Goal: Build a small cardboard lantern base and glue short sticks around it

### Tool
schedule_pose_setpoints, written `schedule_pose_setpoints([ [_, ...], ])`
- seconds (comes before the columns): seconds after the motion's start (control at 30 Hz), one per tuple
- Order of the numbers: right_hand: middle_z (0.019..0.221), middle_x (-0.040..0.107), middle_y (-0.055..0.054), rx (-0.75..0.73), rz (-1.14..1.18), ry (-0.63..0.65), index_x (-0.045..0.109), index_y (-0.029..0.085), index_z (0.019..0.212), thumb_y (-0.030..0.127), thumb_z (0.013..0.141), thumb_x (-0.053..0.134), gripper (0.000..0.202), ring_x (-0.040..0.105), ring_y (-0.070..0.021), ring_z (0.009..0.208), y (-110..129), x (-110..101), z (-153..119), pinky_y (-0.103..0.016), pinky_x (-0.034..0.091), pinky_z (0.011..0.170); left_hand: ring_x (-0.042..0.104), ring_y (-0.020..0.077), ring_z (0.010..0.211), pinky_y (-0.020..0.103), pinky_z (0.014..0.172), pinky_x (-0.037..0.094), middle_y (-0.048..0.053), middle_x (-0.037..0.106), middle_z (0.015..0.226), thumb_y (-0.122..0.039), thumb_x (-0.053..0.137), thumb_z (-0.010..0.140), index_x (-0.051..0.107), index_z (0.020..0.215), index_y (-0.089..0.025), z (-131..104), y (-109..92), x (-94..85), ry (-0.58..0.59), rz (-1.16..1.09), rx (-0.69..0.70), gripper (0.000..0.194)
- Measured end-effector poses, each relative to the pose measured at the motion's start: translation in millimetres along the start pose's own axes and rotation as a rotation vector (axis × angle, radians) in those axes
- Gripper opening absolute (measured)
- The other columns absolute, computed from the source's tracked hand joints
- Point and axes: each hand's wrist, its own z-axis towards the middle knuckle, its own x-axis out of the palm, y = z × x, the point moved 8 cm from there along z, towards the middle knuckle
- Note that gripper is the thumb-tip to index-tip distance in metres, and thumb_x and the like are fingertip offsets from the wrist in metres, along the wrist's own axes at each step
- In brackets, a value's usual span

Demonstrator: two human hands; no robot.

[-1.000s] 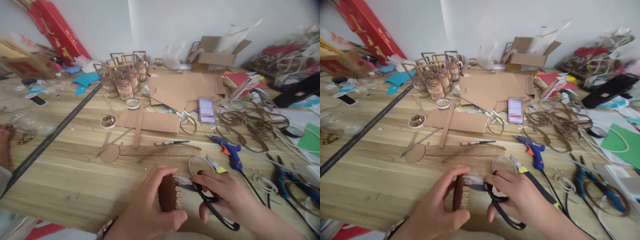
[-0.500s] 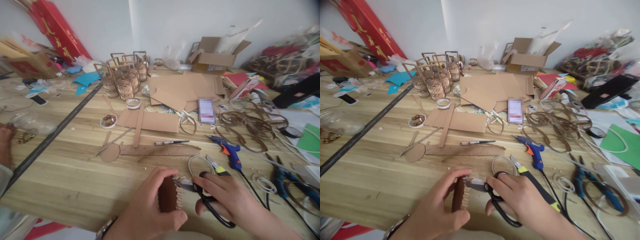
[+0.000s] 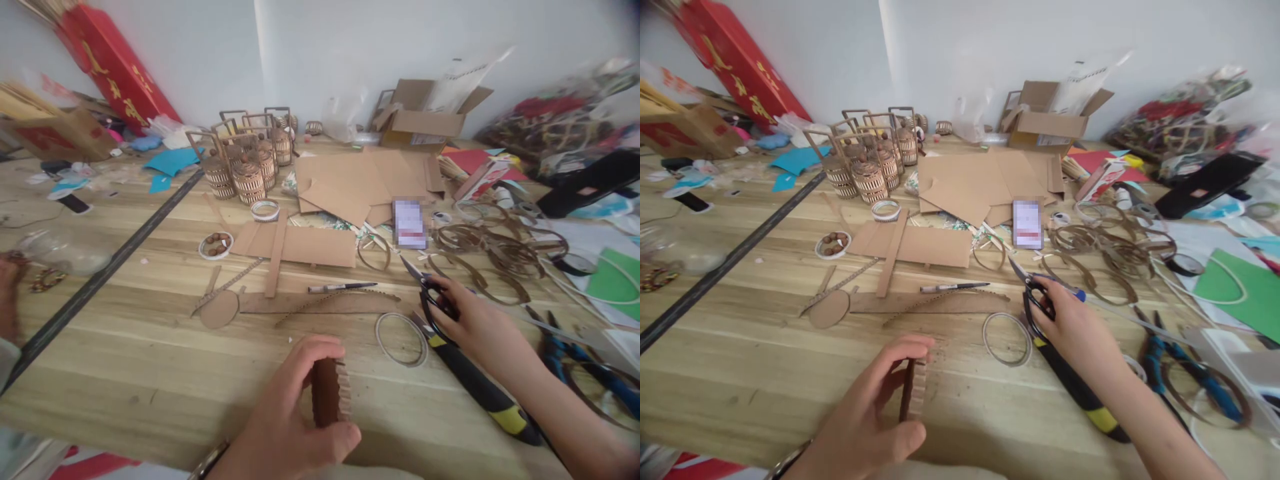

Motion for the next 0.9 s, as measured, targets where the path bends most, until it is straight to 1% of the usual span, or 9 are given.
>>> schedule_pose_setpoints([
  [0.1,0.082,0.074,-0.012,0.063,-0.078,0.103,0.056,0.007,0.127,0.036,0.086,0.047,0.051,0.071,-0.0278,0.069,-13,14,13,-0.033,0.050,0.057,0.049,0.0305,0.126,0.044,0.104,0.041,0.007,0.044,0.144,-0.014,0.069,0.071,0.054,0.124,-0.030,-5,10,-0.2,0.013,-0.098,-0.012,0.058],
  [0.23,0.091,0.076,-0.015,0.022,-0.188,0.143,0.057,0.008,0.126,0.030,0.088,0.047,0.045,0.073,-0.0282,0.074,-13,25,20,-0.033,0.052,0.060,0.051,0.0295,0.122,0.043,0.101,0.044,0.007,0.045,0.144,-0.012,0.070,0.075,0.055,0.123,-0.031,-9,16,-0.6,0.027,-0.196,0.046,0.054],
  [0.37,0.097,0.074,-0.020,0.000,-0.239,0.119,0.063,0.007,0.116,0.029,0.088,0.049,0.038,0.072,-0.0344,0.086,-8,24,20,-0.042,0.055,0.071,0.055,0.0287,0.116,0.041,0.093,0.049,0.009,0.051,0.137,-0.026,0.077,0.079,0.057,0.121,-0.032,-7,12,1.3,0.045,-0.305,0.145,0.047],
  [0.43,0.099,0.073,-0.020,-0.075,-0.228,0.028,0.066,0.009,0.111,0.032,0.090,0.048,0.036,0.071,-0.0363,0.089,13,12,15,-0.048,0.055,0.075,0.058,0.0279,0.111,0.040,0.088,0.051,0.011,0.054,0.133,-0.038,0.077,0.081,0.059,0.119,-0.029,-5,10,1.9,0.038,-0.393,0.154,0.043],
  [0.5,0.099,0.073,-0.016,-0.230,-0.098,-0.090,0.068,0.014,0.109,0.036,0.093,0.047,0.034,0.070,-0.0332,0.092,51,-8,2,-0.048,0.056,0.080,0.060,0.0264,0.106,0.037,0.084,0.052,0.012,0.058,0.127,-0.046,0.080,0.077,0.061,0.114,-0.027,-2,10,3.0,0.028,-0.497,0.115,0.045],
  [0.6,0.103,0.073,-0.008,-0.473,0.260,-0.050,0.068,0.023,0.103,0.029,0.096,0.051,0.020,0.069,-0.0211,0.097,119,-27,-25,-0.031,0.057,0.081,0.062,0.0256,0.103,0.037,0.080,0.053,0.011,0.063,0.123,-0.051,0.081,0.074,0.062,0.111,-0.027,0,6,7.5,0.066,-0.684,0.057,0.048],
  [0.67,0.103,0.072,-0.006,-0.536,0.419,-0.039,0.067,0.024,0.105,0.024,0.094,0.055,0.016,0.069,-0.0167,0.094,152,-35,-38,-0.024,0.057,0.075,0.063,0.0264,0.103,0.039,0.080,0.053,0.011,0.064,0.124,-0.054,0.077,0.077,0.058,0.120,-0.031,0,2,9.1,0.100,-0.789,0.045,0.052],
  [0.77,0.103,0.072,-0.006,-0.575,0.548,-0.043,0.066,0.024,0.107,0.020,0.091,0.060,0.018,0.069,-0.0155,0.093,179,-36,-48,-0.023,0.058,0.075,0.067,0.0239,0.095,0.037,0.083,0.052,0.008,0.067,0.119,-0.054,0.074,0.080,0.055,0.130,-0.032,-2,1,9.8,0.124,-0.845,0.010,0.058],
  [0.9,0.098,0.073,-0.004,-0.600,0.621,-0.085,0.064,0.024,0.106,0.015,0.090,0.061,0.018,0.069,-0.0154,0.089,187,-29,-50,-0.027,0.057,0.079,0.068,0.0196,0.088,0.029,0.081,0.052,0.006,0.069,0.111,-0.050,0.074,0.082,0.064,0.125,-0.028,-2,0,12.1,0.147,-0.944,0.010,0.050],
])
